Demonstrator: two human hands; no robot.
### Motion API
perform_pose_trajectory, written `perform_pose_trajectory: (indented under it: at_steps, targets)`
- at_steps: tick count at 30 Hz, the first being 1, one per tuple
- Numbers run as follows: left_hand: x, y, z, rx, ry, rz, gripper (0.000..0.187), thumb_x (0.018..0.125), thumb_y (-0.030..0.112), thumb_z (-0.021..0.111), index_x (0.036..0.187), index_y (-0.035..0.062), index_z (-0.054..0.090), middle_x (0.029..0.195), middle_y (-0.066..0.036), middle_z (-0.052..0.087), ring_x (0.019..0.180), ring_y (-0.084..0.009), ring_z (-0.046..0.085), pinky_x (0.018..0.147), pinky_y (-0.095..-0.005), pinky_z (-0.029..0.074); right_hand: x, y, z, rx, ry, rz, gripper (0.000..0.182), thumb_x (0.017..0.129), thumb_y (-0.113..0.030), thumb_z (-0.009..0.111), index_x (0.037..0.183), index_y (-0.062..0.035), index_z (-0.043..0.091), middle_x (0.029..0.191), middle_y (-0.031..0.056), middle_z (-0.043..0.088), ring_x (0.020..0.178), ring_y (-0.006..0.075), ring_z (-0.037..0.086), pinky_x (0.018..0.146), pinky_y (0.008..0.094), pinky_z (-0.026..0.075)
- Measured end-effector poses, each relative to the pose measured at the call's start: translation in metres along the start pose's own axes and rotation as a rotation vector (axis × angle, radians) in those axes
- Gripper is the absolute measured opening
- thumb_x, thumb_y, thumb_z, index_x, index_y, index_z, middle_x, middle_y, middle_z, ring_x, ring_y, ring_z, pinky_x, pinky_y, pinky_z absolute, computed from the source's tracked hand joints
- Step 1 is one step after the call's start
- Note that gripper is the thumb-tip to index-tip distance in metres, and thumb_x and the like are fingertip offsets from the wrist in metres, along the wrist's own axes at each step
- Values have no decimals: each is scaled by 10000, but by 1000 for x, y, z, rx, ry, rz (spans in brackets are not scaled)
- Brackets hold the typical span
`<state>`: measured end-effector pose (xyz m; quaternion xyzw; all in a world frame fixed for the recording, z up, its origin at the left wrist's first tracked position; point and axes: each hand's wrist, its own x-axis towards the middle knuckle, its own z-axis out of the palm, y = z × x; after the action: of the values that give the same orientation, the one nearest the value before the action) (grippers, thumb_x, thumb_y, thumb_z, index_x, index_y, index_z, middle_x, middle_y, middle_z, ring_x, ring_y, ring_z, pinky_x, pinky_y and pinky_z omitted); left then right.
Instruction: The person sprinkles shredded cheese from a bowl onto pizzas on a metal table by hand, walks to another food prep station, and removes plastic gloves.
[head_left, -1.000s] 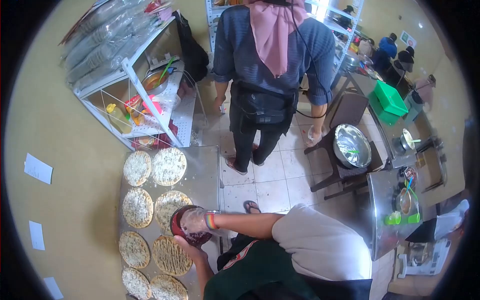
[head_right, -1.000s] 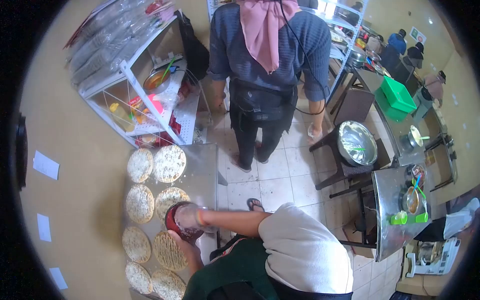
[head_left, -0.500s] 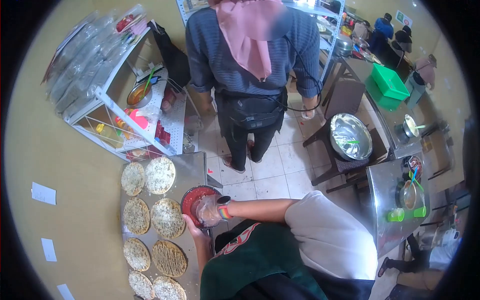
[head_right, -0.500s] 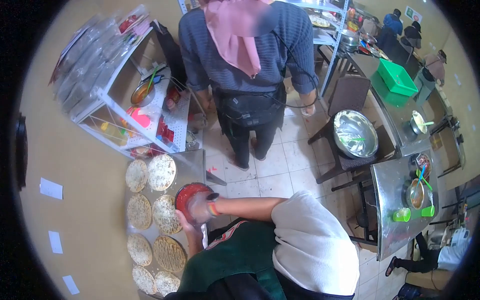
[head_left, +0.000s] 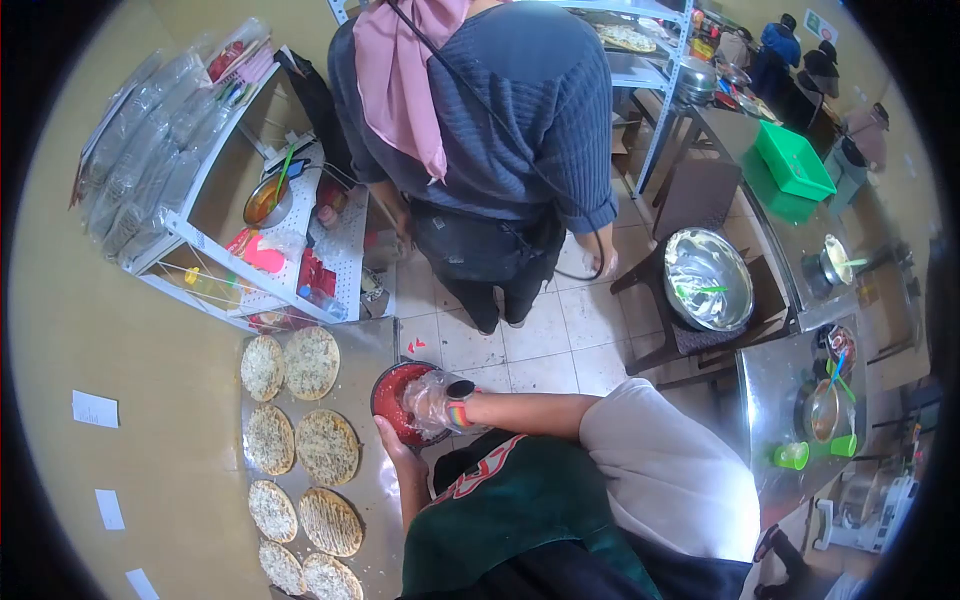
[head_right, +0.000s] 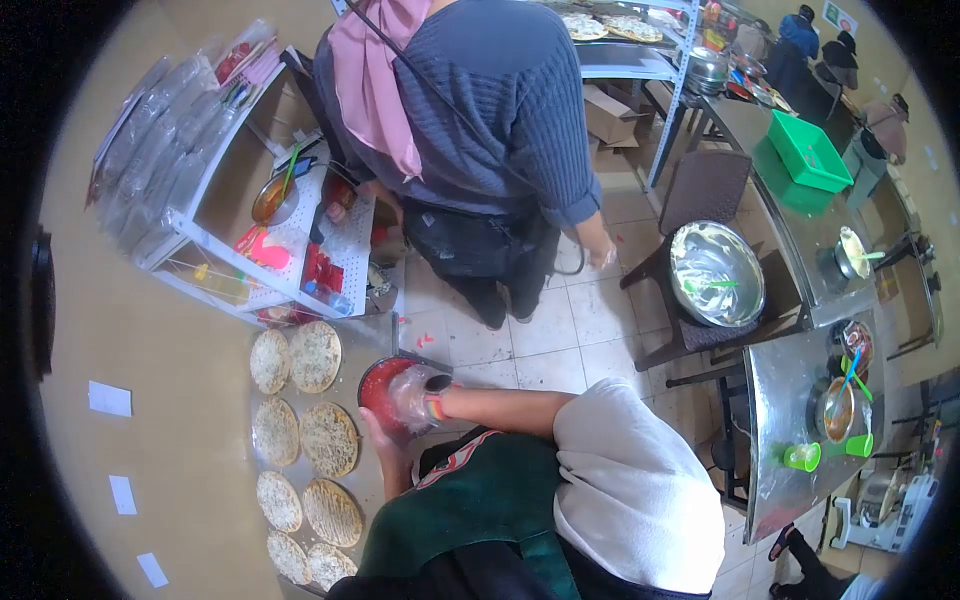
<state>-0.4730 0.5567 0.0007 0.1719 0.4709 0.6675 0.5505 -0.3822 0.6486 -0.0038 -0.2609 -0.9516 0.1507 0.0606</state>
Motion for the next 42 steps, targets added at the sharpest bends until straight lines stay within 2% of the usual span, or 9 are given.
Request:
perform_pose_trajectory:
  at_steps: [4, 10, 16, 20, 32, 35, 39, 41, 42]
  targets:
    - [-2, 1, 10, 25, -11, 47, 577, 837, 487, 335, 1192, 31, 335, 1146, -130, 425, 1040, -251, 436, 882, -383, 345, -5, 4, 17, 81, 237, -71, 328, 537, -359, 642, 686, -67, 629, 672, 115, 585, 622, 272, 579, 531, 440, 440]
    - [-6, -1, 14, 29, 10, 8, 598, 826, 502, 342, 1194, 30, 331, 1157, -133, 416, 1049, -260, 431, 885, -388, 349, -6, -5, 17, -103, 128, 35, 339, 536, -325, 630, 712, -36, 601, 592, 110, 564, 523, 259, 564, 414, 431, 417]
    - [0, -10, 9, -61, -99, 4, 574, 850, 478, 292, 1204, 27, 325, 1172, -148, 409, 1068, -276, 416, 895, -394, 341, -36, -11, -48, 83, 104, -6, 368, 631, -380, 573, 725, -25, 596, 627, 126, 588, 562, 255, 590, 473, 388, 460]
    - [6, -17, 0, -180, -198, -27, 568, 852, 475, 286, 1197, 26, 336, 1165, -150, 415, 1064, -273, 419, 898, -388, 338, -34, -21, -14, -22, 264, 188, 381, 641, -399, 569, 738, -31, 596, 634, 122, 592, 570, 256, 594, 489, 389, 467]
    - [-13, 7, -39, -108, -165, -13, 564, 847, 470, 327, 1192, 24, 334, 1166, -143, 410, 1044, -262, 426, 895, -382, 341, -22, -68, -36, 25, -135, 203, 312, 646, -349, 568, 712, -48, 618, 641, 119, 598, 581, 258, 597, 498, 376, 471]
    - [-12, 9, -49, -103, -140, -43, 557, 850, 465, 321, 1190, 23, 335, 1164, -143, 412, 1037, -262, 433, 895, -382, 342, -18, -69, -4, -49, 84, 209, 309, 643, -352, 572, 708, -54, 620, 656, 121, 601, 585, 253, 598, 503, 378, 472]
    - [-7, 8, -45, -119, -180, 0, 550, 852, 460, 321, 1186, 24, 338, 1160, -144, 414, 1037, -264, 435, 889, -387, 351, -19, -71, -33, 21, 44, 148, 307, 638, -352, 575, 705, -56, 622, 676, 119, 605, 593, 252, 599, 510, 380, 473]
    - [-13, 15, -35, -166, -208, -42, 548, 852, 459, 320, 1184, 24, 339, 1156, -143, 417, 1043, -264, 432, 882, -392, 360, -20, -76, -62, 132, -381, 271, 377, 701, -337, 500, 1010, -134, 569, 1071, 70, 529, 989, 200, 503, 871, 340, 366]
    - [-14, 16, -31, -168, -214, -37, 548, 852, 459, 320, 1184, 24, 339, 1156, -143, 417, 1043, -264, 432, 882, -392, 360, -15, -69, -38, 125, -376, 271, 377, 701, -337, 500, 1010, -134, 569, 1071, 70, 529, 989, 200, 503, 871, 340, 366]
